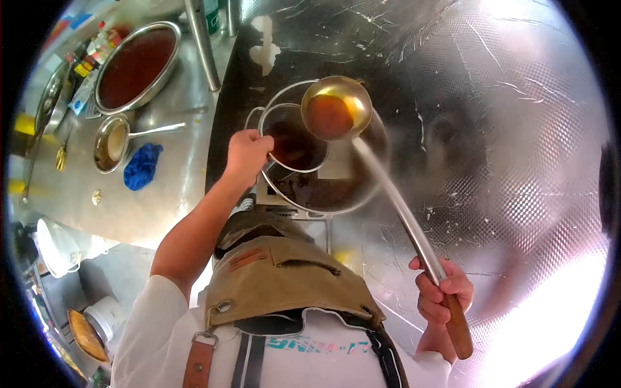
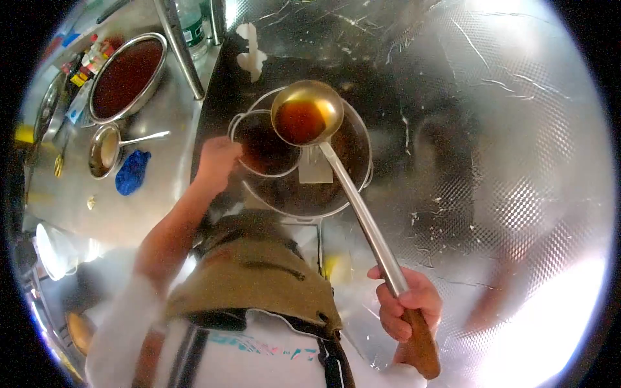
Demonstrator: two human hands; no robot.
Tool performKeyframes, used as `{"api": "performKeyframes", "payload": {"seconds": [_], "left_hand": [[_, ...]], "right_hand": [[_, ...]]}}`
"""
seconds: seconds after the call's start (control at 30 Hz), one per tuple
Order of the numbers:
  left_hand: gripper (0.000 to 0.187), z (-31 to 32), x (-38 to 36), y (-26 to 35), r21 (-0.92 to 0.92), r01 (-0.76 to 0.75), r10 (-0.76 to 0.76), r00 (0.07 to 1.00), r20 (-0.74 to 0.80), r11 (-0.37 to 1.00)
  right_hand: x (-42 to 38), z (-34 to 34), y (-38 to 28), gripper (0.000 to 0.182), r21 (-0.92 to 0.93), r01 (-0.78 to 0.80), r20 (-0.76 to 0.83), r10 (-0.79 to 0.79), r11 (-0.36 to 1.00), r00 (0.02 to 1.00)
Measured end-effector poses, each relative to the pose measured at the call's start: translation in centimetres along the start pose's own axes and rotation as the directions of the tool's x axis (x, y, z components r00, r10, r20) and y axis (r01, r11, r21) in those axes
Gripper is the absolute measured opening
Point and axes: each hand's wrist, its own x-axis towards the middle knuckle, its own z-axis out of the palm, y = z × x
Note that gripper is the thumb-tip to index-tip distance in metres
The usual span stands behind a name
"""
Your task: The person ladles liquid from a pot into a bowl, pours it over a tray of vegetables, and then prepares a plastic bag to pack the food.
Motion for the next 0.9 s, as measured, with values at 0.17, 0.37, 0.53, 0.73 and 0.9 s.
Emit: {"api": "performKeyframes", "payload": {"seconds": [0.17, 0.37, 0.53, 0.73, 0.9], "left_hand": [[0.022, 2.5, 0.7, 0.2, -0.079, 0.067, -0.064, 0.997, 0.047, 0.995], [0.023, 3.2, 1.4, -0.4, -0.105, 0.051, -0.046, 0.997, 0.057, 0.993], [0.008, 2.2, 1.4, -0.7, -0.073, 0.037, -0.029, 0.993, 0.115, 0.997], [0.010, 1.2, 1.3, -0.8, -0.122, -0.002, 0.019, 0.991, 0.133, 0.993], [0.012, 0.5, 1.0, -0.4, -0.128, -0.069, 0.089, 0.984, 0.156, 0.989]], "right_hand": [[-0.5, 1.4, 0.8, 0.055, -0.384, -0.001, -0.210, -0.087, 0.923, 0.974], [-1.4, 0.9, 0.9, 0.058, -0.590, -0.142, -0.280, -0.036, 0.795, 0.959], [-2.1, 1.8, 1.3, 0.055, -0.747, -0.223, -0.346, -0.081, 0.627, 0.935], [-2.6, 0.4, 1.2, 0.047, -0.905, -0.245, -0.314, -0.154, 0.349, 0.937], [-2.7, 0.0, 1.5, 0.046, -0.906, -0.197, -0.291, -0.216, 0.375, 0.932]]}}
